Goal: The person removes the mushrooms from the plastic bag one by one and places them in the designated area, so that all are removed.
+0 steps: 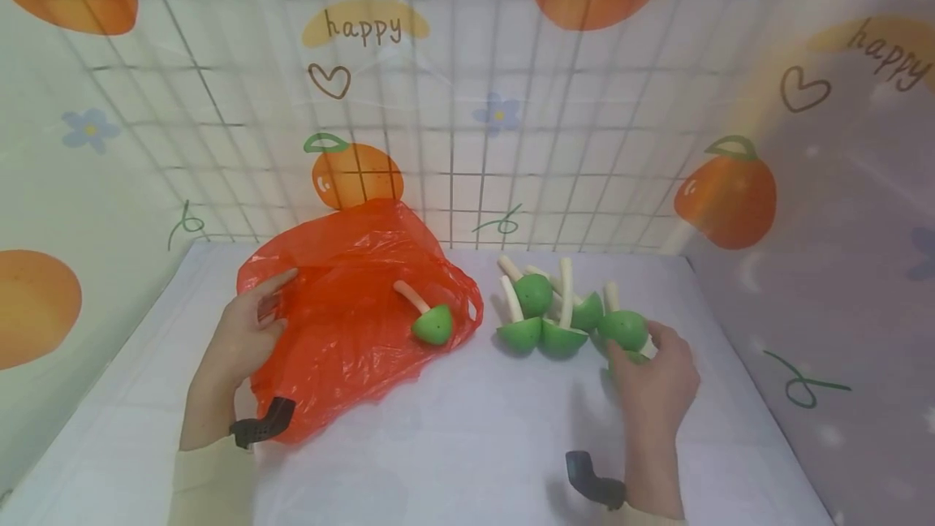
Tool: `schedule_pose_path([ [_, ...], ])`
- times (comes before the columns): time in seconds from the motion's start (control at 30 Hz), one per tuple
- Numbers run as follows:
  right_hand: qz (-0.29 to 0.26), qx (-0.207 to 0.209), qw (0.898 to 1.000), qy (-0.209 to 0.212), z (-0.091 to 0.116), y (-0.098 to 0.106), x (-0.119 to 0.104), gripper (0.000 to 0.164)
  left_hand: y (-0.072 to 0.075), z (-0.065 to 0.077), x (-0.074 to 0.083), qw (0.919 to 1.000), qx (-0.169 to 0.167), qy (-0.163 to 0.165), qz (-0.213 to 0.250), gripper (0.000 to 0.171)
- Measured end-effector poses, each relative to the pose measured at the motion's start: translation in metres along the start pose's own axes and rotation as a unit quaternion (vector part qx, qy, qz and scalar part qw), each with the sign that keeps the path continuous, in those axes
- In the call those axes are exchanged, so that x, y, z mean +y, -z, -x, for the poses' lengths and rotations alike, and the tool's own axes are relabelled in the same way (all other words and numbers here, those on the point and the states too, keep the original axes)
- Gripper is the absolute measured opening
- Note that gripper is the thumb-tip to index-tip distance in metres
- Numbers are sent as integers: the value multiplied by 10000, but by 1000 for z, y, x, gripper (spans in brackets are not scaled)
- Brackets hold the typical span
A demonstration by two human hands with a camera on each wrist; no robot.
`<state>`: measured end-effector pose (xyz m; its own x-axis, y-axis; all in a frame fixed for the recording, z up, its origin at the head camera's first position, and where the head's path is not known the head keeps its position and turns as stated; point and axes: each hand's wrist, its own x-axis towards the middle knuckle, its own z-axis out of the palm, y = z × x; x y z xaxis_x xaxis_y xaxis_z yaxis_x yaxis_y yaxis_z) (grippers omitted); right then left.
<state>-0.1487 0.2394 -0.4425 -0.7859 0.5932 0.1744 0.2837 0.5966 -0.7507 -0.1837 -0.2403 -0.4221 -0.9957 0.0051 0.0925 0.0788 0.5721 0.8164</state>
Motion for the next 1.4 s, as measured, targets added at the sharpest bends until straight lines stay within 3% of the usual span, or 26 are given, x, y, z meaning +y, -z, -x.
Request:
schedule_pose_path([
  [0.33,-657,-289,9902,1195,18,-24,-49,60,1,1,1,10000,21,-47,2,70],
  [0.57,-1539,-1052,9736,1317,29,-45,-69,57,2,0,2,10000,28,-74,-18,69],
  [0.83,-1687,-1487,9609,1618,35,-75,-82,55,2,0,2,9999,46,-99,-5,70],
  [1.2,-1506,-1884,9543,1766,50,-114,-95,58,4,1,2,10000,62,-69,12,69],
  [1.4,-1356,-1901,9528,1939,53,-132,-96,55,5,0,2,9999,47,-120,87,69],
])
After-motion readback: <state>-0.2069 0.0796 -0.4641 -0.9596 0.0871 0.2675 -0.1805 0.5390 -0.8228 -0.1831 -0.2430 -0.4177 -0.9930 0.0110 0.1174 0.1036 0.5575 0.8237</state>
